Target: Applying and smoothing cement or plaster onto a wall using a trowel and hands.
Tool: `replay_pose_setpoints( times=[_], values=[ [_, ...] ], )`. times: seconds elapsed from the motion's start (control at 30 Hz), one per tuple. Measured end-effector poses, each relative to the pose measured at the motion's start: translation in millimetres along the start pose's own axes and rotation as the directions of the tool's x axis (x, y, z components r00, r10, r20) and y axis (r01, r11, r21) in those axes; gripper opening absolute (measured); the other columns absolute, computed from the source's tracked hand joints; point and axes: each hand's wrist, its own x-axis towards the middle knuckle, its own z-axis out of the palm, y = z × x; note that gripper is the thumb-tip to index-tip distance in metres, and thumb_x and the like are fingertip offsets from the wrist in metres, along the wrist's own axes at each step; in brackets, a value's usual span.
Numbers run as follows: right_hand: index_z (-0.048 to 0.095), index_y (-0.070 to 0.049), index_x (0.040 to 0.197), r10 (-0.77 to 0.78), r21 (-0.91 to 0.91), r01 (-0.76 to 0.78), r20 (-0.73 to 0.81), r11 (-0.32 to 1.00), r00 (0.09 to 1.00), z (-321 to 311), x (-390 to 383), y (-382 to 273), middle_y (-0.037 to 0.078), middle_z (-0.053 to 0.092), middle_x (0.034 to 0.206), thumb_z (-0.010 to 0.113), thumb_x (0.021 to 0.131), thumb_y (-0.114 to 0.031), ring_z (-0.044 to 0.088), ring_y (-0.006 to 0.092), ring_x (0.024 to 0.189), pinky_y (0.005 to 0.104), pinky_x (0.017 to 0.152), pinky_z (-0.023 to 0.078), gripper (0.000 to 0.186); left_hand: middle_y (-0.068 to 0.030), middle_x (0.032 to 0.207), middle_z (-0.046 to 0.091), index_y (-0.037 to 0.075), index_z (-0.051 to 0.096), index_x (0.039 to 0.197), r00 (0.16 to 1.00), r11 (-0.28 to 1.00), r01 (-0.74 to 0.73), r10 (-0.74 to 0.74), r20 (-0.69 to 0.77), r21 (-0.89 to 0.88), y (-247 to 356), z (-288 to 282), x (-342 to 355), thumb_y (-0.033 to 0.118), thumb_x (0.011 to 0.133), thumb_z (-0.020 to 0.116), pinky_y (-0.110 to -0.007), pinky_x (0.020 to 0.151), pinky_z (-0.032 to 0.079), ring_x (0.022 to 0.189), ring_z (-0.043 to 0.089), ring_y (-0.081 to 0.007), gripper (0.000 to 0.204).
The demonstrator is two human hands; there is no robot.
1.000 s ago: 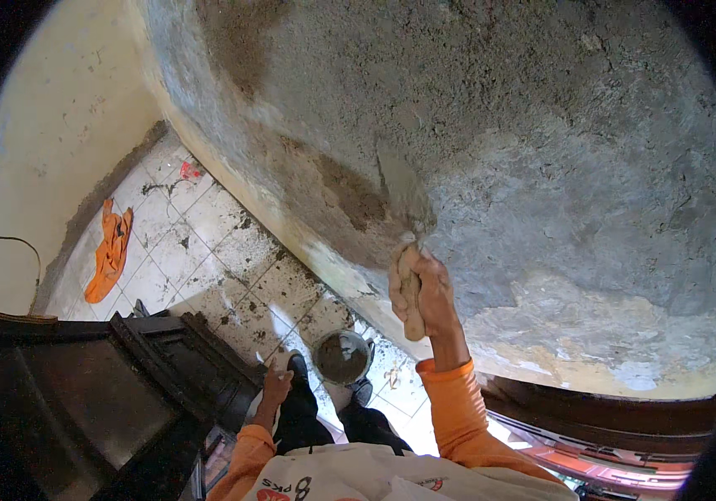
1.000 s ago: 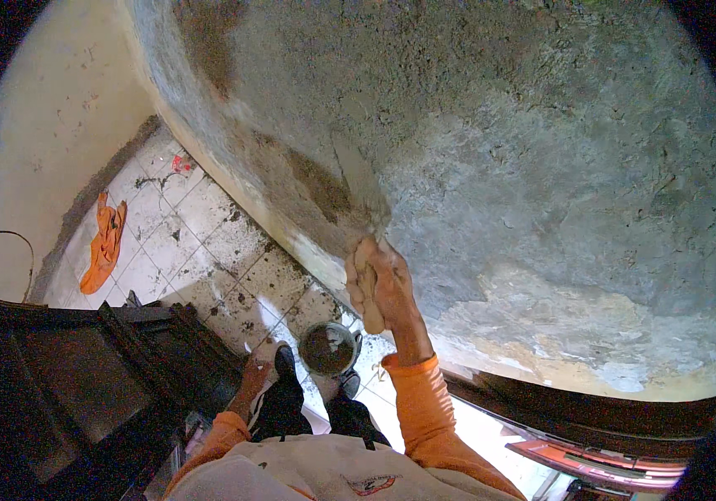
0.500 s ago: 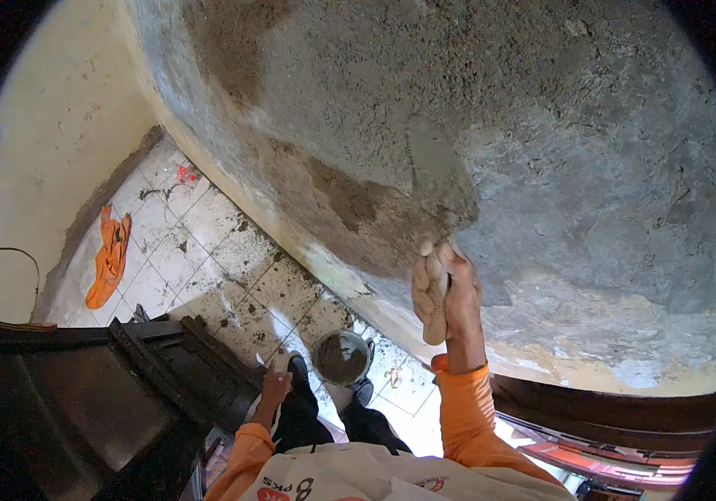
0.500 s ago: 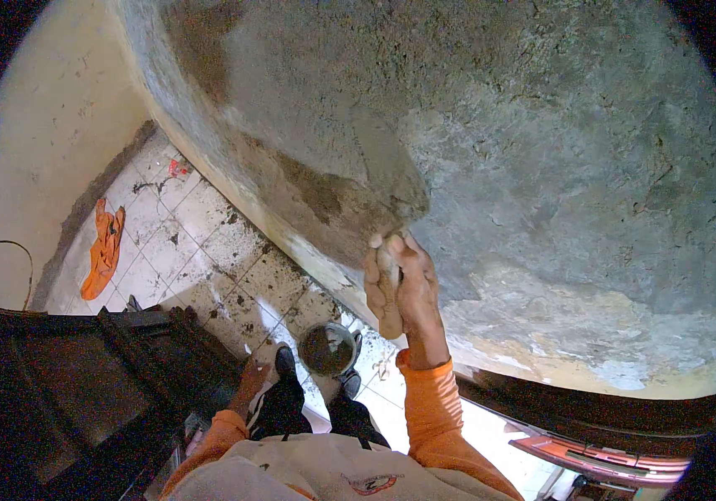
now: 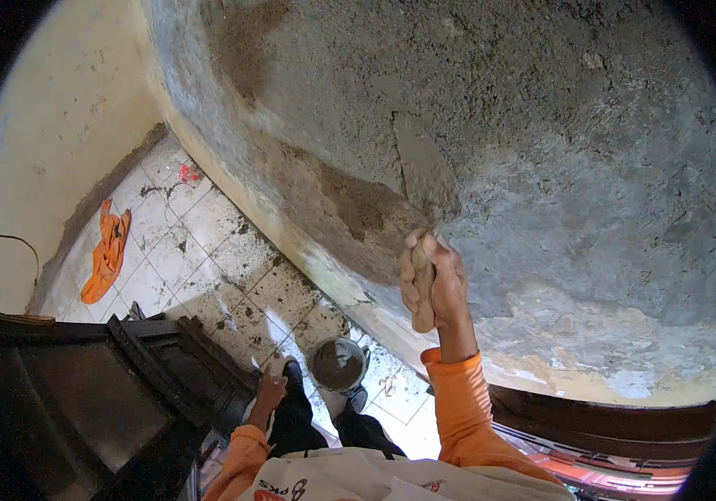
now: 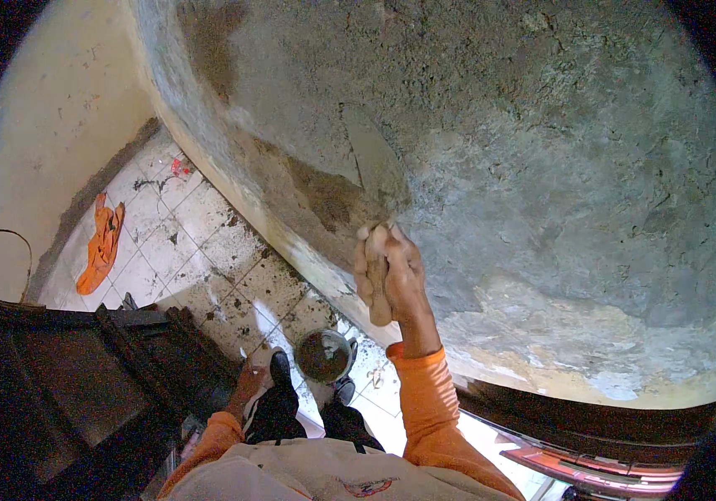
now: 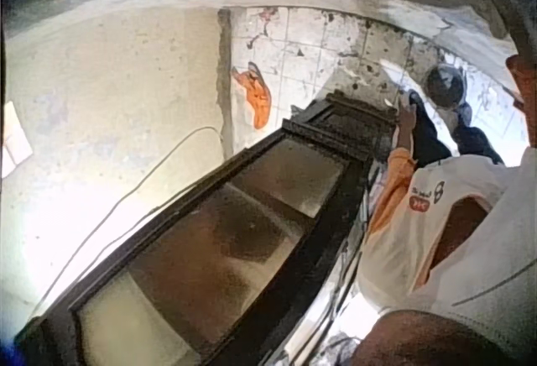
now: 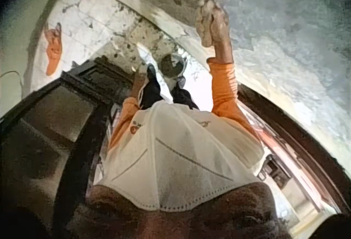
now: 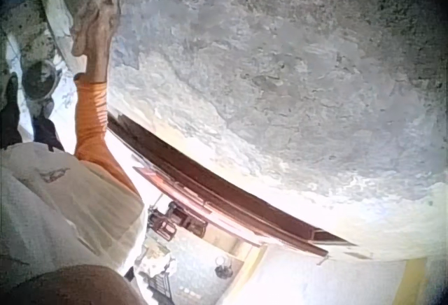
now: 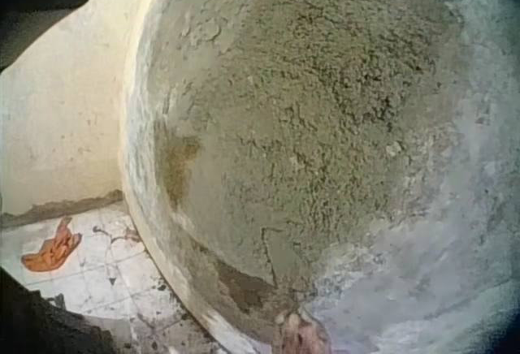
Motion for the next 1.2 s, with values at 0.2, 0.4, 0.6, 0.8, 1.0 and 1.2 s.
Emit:
replay_pose_setpoints(
  times=[0.2, 0.4, 0.6, 0.8, 1.0, 1.2],
  values=[
    [0.059, -0.006, 0.115, 0.052, 0.058, -0.060, 0.130, 0.997, 0.990, 29, 7, 15, 0.006, 0.061, 0.077, 0.055, 0.108, -0.041, 0.052, 0.0137, 0.047, 0.0277, 0.037, 0.042, 0.035, -0.0269, 0.120, 0.068, -0.006, 0.017, 0.166, 0.996, 0.986, -0.056, 0.065, -0.054, 0.155, -38, -31, 8, 0.027, 0.101, 0.065, -0.045, 0.095, 0.055, 0.098, 0.070, -0.0383, 0.086],
    [0.059, -0.006, 0.115, 0.032, -0.121, -0.026, 0.047, 0.992, 0.998, -30, -14, 51, 0.007, 0.062, 0.079, 0.053, 0.109, -0.038, 0.053, 0.0140, 0.048, 0.0280, 0.038, 0.043, 0.033, -0.0202, 0.104, 0.074, -0.008, 0.024, 0.162, 0.977, 0.972, -0.177, 0.192, -0.092, 0.152, 27, 13, 3, 0.027, 0.100, 0.067, -0.050, 0.103, 0.050, 0.109, 0.069, -0.0422, 0.084],
    [0.059, -0.007, 0.114, -0.062, 0.090, 0.037, 0.288, 0.995, 0.956, 32, -19, 16, 0.007, 0.060, 0.075, 0.056, 0.106, -0.042, 0.052, 0.0138, 0.048, 0.0288, 0.038, 0.042, 0.036, -0.0187, 0.104, 0.074, -0.008, 0.029, 0.160, 0.532, 0.069, -0.374, 0.833, 0.153, 0.925, -105, -55, 9, 0.031, 0.102, 0.066, -0.051, 0.102, 0.050, 0.105, 0.070, -0.0395, 0.079],
    [0.060, -0.006, 0.116, -0.027, -0.072, 0.028, 0.007, 0.997, 1.000, -10, -16, -9, 0.006, 0.058, 0.074, 0.060, 0.102, -0.050, 0.050, 0.0156, 0.046, 0.0294, 0.038, 0.039, 0.046, -0.0233, 0.125, 0.071, -0.008, 0.026, 0.162, 1.000, 0.999, 0.009, -0.009, 0.000, -0.038, 6, 2, 4, 0.035, 0.100, 0.068, -0.050, 0.109, 0.047, 0.115, 0.068, -0.0411, 0.086],
    [0.061, -0.007, 0.111, -0.133, 0.067, 0.133, -0.001, 0.989, 0.991, -15, -48, 3, 0.006, 0.057, 0.069, 0.064, 0.100, -0.047, 0.051, 0.0155, 0.045, 0.0293, 0.038, 0.039, 0.042, -0.0217, 0.120, 0.071, -0.001, 0.029, 0.163, 0.979, 0.982, -0.007, 0.045, -0.197, 0.191, -44, -27, 10, 0.037, 0.098, 0.075, -0.047, 0.093, 0.055, 0.107, 0.070, -0.0331, 0.088],
    [0.062, -0.008, 0.112, -0.080, -0.008, 0.081, 0.089, 0.997, 0.993, -35, -28, 20, 0.003, 0.065, 0.089, 0.065, 0.101, -0.038, 0.062, 0.0131, 0.073, 0.0262, 0.055, 0.049, 0.032, -0.0282, 0.136, 0.061, -0.003, 0.049, 0.145, 0.975, 0.814, -0.207, 0.217, 0.046, 0.543, -43, -4, 31, 0.039, 0.098, 0.073, -0.054, 0.107, 0.048, 0.123, 0.060, -0.0422, 0.067]
  ],
)
